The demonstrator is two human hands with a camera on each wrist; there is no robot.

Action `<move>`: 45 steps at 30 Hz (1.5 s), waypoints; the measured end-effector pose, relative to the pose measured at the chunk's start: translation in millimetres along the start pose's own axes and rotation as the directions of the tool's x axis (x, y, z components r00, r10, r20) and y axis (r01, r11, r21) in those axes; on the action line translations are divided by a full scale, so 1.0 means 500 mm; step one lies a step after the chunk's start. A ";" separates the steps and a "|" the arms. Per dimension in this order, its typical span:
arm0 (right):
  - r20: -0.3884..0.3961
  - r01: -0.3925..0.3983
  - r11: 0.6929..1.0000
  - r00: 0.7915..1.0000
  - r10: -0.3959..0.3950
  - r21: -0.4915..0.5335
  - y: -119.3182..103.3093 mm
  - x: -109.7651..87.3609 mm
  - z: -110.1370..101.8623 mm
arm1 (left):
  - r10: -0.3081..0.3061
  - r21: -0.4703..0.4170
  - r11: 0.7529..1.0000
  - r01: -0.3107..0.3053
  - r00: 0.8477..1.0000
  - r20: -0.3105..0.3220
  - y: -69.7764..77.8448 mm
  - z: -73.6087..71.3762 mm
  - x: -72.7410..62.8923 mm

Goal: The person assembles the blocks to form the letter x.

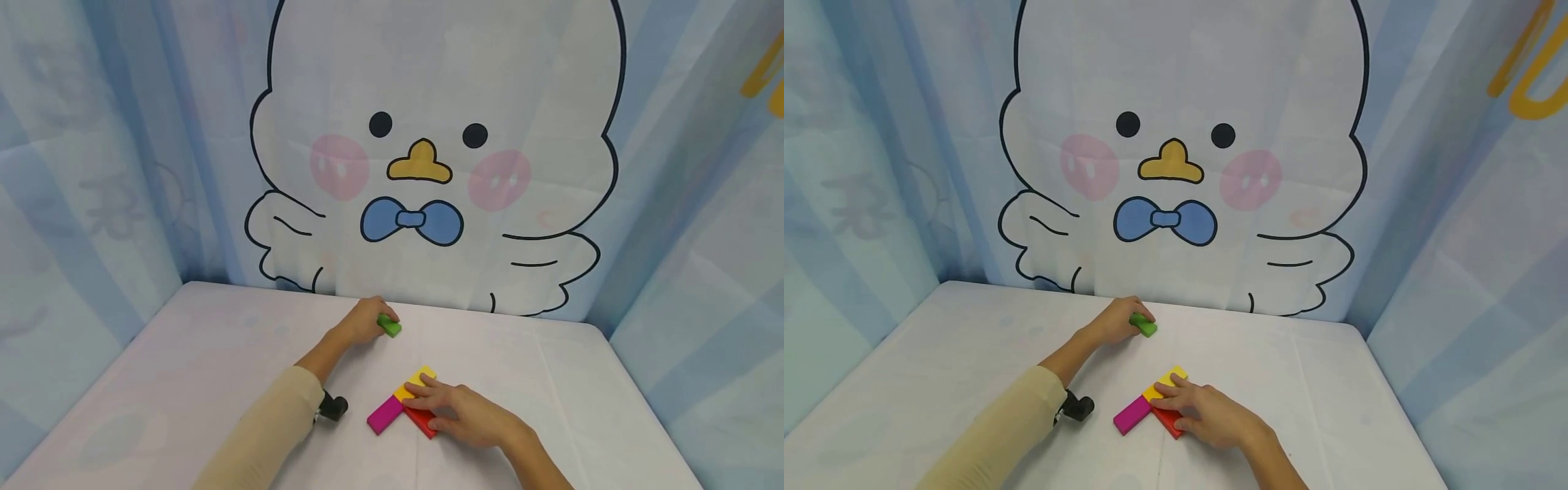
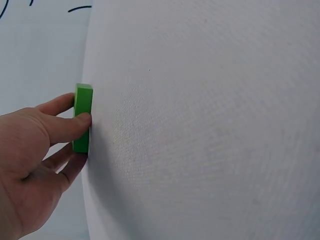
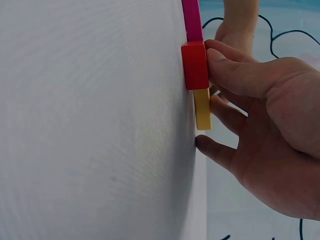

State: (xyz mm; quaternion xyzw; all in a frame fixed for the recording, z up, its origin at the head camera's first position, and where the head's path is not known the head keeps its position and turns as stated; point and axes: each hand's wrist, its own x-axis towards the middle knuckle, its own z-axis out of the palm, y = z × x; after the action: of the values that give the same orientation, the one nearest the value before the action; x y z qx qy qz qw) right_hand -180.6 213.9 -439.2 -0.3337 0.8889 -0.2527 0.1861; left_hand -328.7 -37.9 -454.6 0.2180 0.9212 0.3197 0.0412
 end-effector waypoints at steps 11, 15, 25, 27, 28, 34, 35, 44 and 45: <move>0.002 -0.024 1.000 1.000 0.024 -0.004 0.001 0.000 0.001 | -0.011 0.000 1.000 0.011 1.000 -0.008 0.004 -0.002 -0.003; -0.001 -0.026 1.000 1.000 0.026 -0.016 0.001 -0.001 0.000 | -0.018 0.002 1.000 0.018 1.000 -0.010 0.001 -0.001 -0.002; -0.010 0.004 1.000 1.000 -0.004 -0.011 -0.006 -0.001 -0.002 | -0.023 -0.006 1.000 0.023 1.000 -0.006 -0.004 -0.010 -0.014; -0.011 0.007 1.000 1.000 -0.007 -0.007 -0.005 -0.002 -0.002 | -0.028 -0.004 1.000 0.028 1.000 -0.003 -0.004 -0.012 -0.018; -0.012 0.008 1.000 1.000 -0.008 -0.002 -0.005 -0.002 -0.003 | -0.030 -0.002 1.000 0.030 1.000 0.000 -0.003 -0.013 -0.020; -0.008 -0.007 1.000 1.000 0.007 0.004 -0.002 -0.003 -0.001 | -0.035 -0.009 0.999 0.035 0.999 0.022 -0.002 -0.017 -0.032; -0.008 -0.007 1.000 1.000 0.007 -0.001 -0.001 -0.002 0.000 | -0.029 -0.011 1.000 0.030 0.999 0.023 -0.002 -0.018 -0.034; 0.000 -0.005 1.000 1.000 0.005 0.000 -0.002 -0.001 -0.003 | 0.048 0.013 0.999 -0.048 0.998 0.035 -0.006 -0.018 -0.059; 0.002 -0.007 1.000 1.000 0.007 -0.001 -0.003 -0.001 -0.003 | 0.047 0.008 0.999 -0.047 0.998 0.035 -0.007 -0.018 -0.062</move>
State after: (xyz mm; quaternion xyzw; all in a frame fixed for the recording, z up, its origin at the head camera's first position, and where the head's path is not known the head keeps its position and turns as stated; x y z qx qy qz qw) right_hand -180.3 213.9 -437.1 -0.3309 0.8900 -0.2513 0.1876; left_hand -304.0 -58.6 -451.7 0.2455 0.9163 0.3126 0.0487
